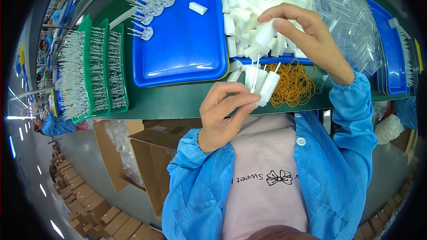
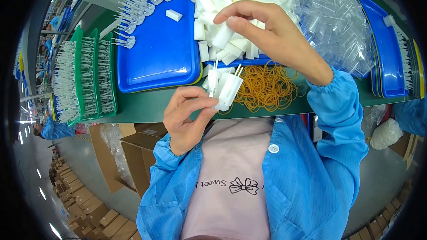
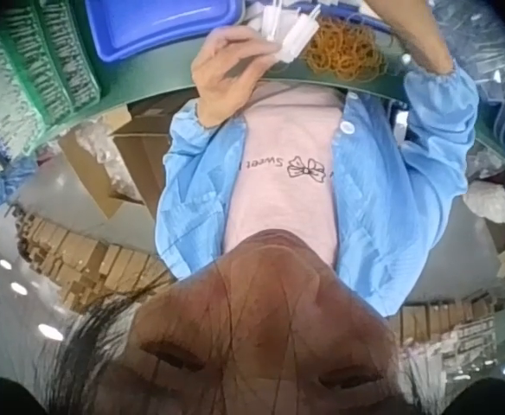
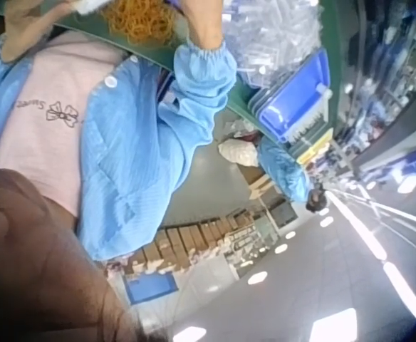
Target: The person assembles parts by mounting foam blocks and plastic pieces onto a base, secures the bundle with a rubber band, and adjusts the prongs using tweezers.
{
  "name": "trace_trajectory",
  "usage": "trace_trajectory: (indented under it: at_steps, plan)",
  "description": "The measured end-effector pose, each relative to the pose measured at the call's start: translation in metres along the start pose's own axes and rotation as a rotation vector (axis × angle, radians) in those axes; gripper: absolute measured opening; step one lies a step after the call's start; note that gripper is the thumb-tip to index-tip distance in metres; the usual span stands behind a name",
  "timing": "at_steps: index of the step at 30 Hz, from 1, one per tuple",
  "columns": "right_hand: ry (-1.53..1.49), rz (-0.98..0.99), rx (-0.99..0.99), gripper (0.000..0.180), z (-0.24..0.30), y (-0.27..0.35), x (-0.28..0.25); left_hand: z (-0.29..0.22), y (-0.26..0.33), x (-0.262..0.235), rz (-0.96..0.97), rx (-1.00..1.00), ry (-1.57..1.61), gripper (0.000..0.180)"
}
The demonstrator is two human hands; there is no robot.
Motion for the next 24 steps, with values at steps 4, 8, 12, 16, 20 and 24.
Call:
trace_trajectory:
  at_steps: [4, 8, 12, 16, 20, 24]
  plan:
    - [-0.040, 0.057, 0.070, 0.026, -0.001, 0.012, -0.001, -0.006, -0.004, 0.003, -0.003, 0.042, -0.019, 0.029]
    - [-0.080, 0.129, 0.146, 0.026, -0.004, 0.018, 0.003, -0.014, -0.006, 0.006, 0.013, 0.116, -0.075, 0.032]
    - [-0.188, 0.201, 0.181, 0.026, -0.005, 0.021, 0.014, -0.019, -0.005, 0.007, 0.041, 0.145, -0.122, 0.034]
    - [-0.171, 0.258, 0.297, 0.029, -0.020, 0.025, 0.012, -0.025, -0.005, 0.011, 0.099, 0.172, -0.136, 0.036]
    - [-0.111, 0.312, 0.358, 0.037, -0.025, 0.028, 0.019, -0.037, -0.001, 0.018, 0.113, 0.307, -0.204, 0.035]
    - [0.063, 0.202, -0.046, 0.038, 0.013, 0.025, 0.021, -0.042, -0.003, 0.014, 0.071, 0.362, -0.232, 0.033]
Point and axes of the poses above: each hand's wrist, its own y-axis away from the middle knuckle, its own x-axis out of the palm, z = x × y, the point moved 9 cm from there along -y, towards the middle knuckle, and after that the axes turned 3 degrees about -y, right-handed, at the moved point
